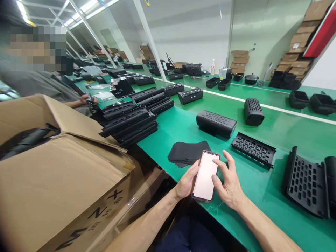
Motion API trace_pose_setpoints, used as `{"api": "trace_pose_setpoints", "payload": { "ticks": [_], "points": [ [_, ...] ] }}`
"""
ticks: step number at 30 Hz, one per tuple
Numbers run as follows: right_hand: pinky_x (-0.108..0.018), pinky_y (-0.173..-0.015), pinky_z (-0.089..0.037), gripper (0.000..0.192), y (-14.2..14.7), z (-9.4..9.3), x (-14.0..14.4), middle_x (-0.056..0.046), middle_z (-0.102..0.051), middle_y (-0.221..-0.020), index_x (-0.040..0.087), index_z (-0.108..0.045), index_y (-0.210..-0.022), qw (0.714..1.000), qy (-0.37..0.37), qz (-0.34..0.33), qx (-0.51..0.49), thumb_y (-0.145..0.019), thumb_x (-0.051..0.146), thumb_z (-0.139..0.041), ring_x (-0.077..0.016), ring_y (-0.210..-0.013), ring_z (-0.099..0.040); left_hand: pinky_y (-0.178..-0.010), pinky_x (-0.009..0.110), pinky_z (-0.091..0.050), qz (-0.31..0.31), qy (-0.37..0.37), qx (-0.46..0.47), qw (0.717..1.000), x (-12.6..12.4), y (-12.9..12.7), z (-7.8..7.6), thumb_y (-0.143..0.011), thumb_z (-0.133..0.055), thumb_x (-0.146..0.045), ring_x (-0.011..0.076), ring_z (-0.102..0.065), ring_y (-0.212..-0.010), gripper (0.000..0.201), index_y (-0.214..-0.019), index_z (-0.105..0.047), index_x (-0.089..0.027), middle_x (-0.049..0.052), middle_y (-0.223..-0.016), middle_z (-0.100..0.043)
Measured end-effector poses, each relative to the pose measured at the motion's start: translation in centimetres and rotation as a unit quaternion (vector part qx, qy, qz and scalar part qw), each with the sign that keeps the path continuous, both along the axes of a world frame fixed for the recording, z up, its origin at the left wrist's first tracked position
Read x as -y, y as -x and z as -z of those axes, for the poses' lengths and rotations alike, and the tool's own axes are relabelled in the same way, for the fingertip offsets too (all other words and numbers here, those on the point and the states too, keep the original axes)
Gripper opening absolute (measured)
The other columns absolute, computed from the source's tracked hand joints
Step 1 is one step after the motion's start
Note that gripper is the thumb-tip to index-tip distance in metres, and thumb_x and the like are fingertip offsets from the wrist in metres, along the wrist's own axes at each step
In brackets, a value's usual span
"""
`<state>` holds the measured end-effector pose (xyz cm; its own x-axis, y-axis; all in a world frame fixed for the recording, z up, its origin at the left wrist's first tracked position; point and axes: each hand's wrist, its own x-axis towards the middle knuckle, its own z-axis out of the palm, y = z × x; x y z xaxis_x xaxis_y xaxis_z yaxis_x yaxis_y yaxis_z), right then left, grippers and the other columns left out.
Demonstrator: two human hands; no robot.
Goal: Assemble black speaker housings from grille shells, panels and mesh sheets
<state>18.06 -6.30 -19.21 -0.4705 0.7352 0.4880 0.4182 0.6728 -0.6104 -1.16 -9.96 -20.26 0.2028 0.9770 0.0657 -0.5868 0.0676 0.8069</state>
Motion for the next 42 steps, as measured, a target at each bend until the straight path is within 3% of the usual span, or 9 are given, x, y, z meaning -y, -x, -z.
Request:
{"api": "trace_pose_setpoints", "payload": {
  "ticks": [16,23,29,42],
  "points": [
    [-0.064,-0.117,-0.044,0.045,0.05,-0.01,-0.14,-0.014,-0.03,-0.164,0.03,-0.046,-0.148,0.999,0.025,0.008,-0.027,-0.106,0.045,-0.051,-0.0364,-0.152,-0.037,-0.083,0.031,-0.051,-0.007,0.012,-0.012,1.0,-0.05,-0.02,0.09,-0.094,-0.066,-0.06,0.0261,-0.07,-0.104,0.06,-0.137,-0.061,-0.018,0.013,-0.122,-0.073],
    [-0.063,-0.116,-0.045,0.045,0.0,0.07,-0.18,-0.015,-0.031,-0.164,0.029,-0.046,-0.148,0.999,0.022,0.01,-0.024,-0.106,0.045,-0.051,-0.0368,-0.152,-0.038,-0.078,0.029,-0.051,-0.004,0.014,-0.01,1.0,-0.03,-0.03,0.08,-0.095,-0.066,-0.057,0.0214,-0.068,-0.092,0.055,-0.134,-0.062,-0.018,0.013,-0.121,-0.073],
    [-0.063,-0.116,-0.046,0.045,0.06,-0.02,-0.15,-0.015,-0.031,-0.164,0.029,-0.046,-0.148,0.999,0.02,0.012,-0.026,-0.106,0.045,-0.051,-0.0371,-0.152,-0.039,-0.088,0.034,-0.051,-0.006,0.003,-0.006,1.0,-0.06,-0.11,-0.1,-0.095,-0.066,-0.056,0.0268,-0.069,-0.106,0.053,-0.131,-0.064,-0.017,0.013,-0.123,-0.073],
    [-0.062,-0.116,-0.046,0.045,0.13,-0.45,-0.16,-0.016,-0.033,-0.163,0.028,-0.043,-0.147,1.0,0.01,0.007,-0.018,-0.105,0.04,-0.053,-0.0359,-0.151,-0.039,-0.087,0.034,-0.052,-0.007,0.008,-0.006,1.0,-0.11,0.04,0.13,-0.095,-0.066,-0.056,0.0276,-0.07,-0.106,0.055,-0.134,-0.062,-0.017,0.013,-0.123,-0.073]
  ]
}}
